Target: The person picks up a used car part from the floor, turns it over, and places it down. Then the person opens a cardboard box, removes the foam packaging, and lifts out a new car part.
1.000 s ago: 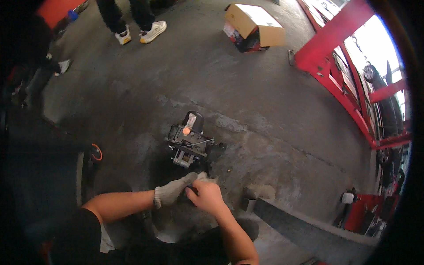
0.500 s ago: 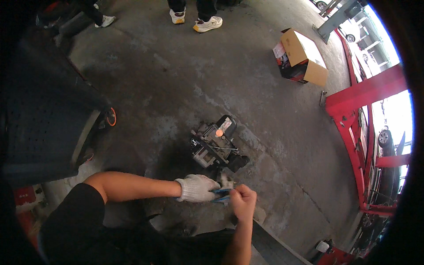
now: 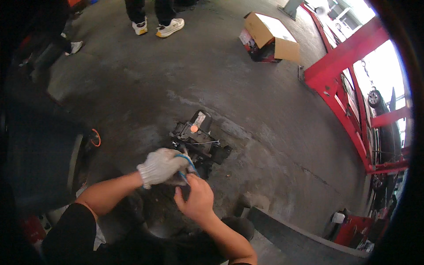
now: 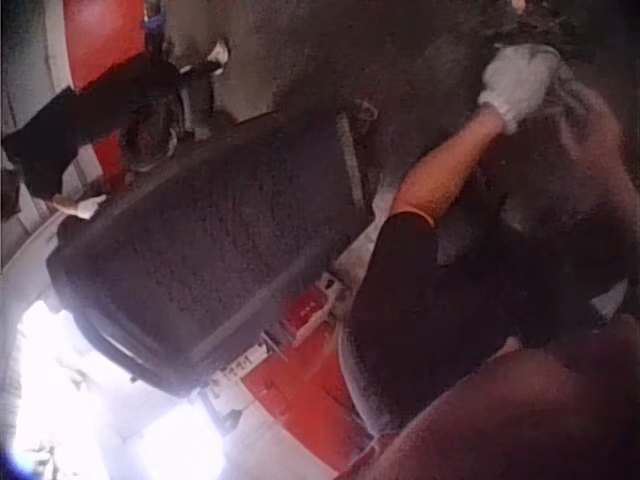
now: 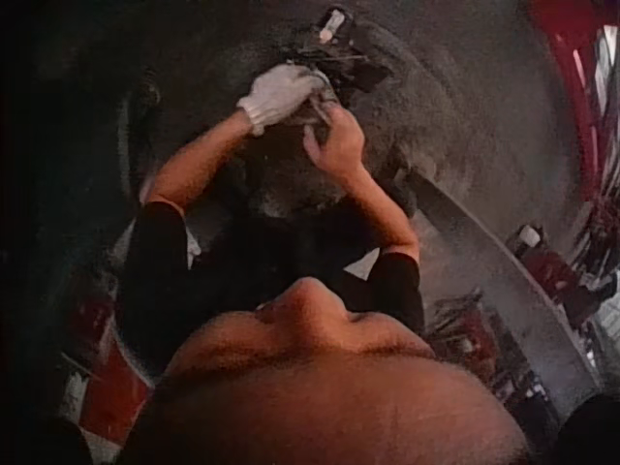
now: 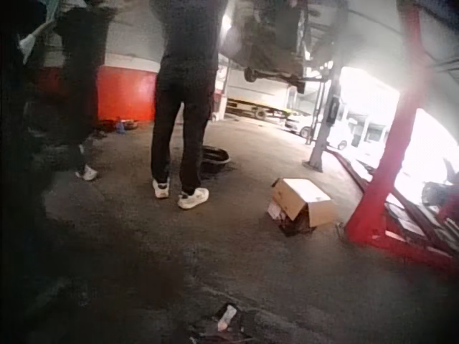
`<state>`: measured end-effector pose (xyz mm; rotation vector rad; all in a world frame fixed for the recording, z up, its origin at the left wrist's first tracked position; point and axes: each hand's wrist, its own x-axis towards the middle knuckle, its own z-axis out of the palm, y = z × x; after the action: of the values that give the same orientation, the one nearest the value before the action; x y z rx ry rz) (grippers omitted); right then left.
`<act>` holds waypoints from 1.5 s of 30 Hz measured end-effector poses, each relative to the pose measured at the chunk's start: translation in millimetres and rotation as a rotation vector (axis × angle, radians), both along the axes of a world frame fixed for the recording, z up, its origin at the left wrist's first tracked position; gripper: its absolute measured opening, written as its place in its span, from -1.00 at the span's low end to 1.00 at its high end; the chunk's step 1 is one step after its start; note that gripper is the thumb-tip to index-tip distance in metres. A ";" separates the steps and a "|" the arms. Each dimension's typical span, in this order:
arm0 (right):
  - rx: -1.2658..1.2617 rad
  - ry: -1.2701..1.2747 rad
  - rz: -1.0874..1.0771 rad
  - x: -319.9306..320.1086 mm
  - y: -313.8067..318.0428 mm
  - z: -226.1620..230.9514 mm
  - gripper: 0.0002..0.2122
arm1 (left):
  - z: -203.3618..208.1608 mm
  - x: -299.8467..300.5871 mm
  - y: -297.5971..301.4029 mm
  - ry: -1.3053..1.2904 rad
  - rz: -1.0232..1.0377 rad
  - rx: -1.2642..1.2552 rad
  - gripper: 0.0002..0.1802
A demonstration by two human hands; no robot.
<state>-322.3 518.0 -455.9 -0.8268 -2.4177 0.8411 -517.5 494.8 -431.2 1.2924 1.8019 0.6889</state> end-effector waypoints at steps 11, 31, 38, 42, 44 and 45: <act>-1.165 0.707 0.222 1.6 42.7 13.9 -0.15 | -60.8 64.2 -46.2 0.408 -0.293 0.392 -0.64; -0.641 0.241 0.034 -16.0 52.3 -16.3 -0.49 | -65.6 117.8 -45.4 0.104 -0.537 0.519 -0.59; -0.271 0.163 -0.252 -8.0 87.5 -47.8 -0.56 | -47.6 83.5 -25.0 0.168 -0.496 0.436 -0.53; -0.316 0.162 -0.507 16.6 140.3 -88.5 -0.49 | -38.4 29.4 7.9 0.284 -0.154 0.441 -0.57; -0.498 0.300 -0.453 24.9 147.8 -112.1 -0.46 | -49.4 -10.7 27.3 0.563 0.005 0.163 -0.64; -0.544 0.279 -0.433 25.3 151.0 -113.8 -0.47 | -52.6 -32.4 38.5 0.289 0.266 0.104 -0.63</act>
<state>-297.1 668.9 -569.6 -1.2713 -1.6896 1.3454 -549.9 533.3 -483.8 1.2833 2.2274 0.7789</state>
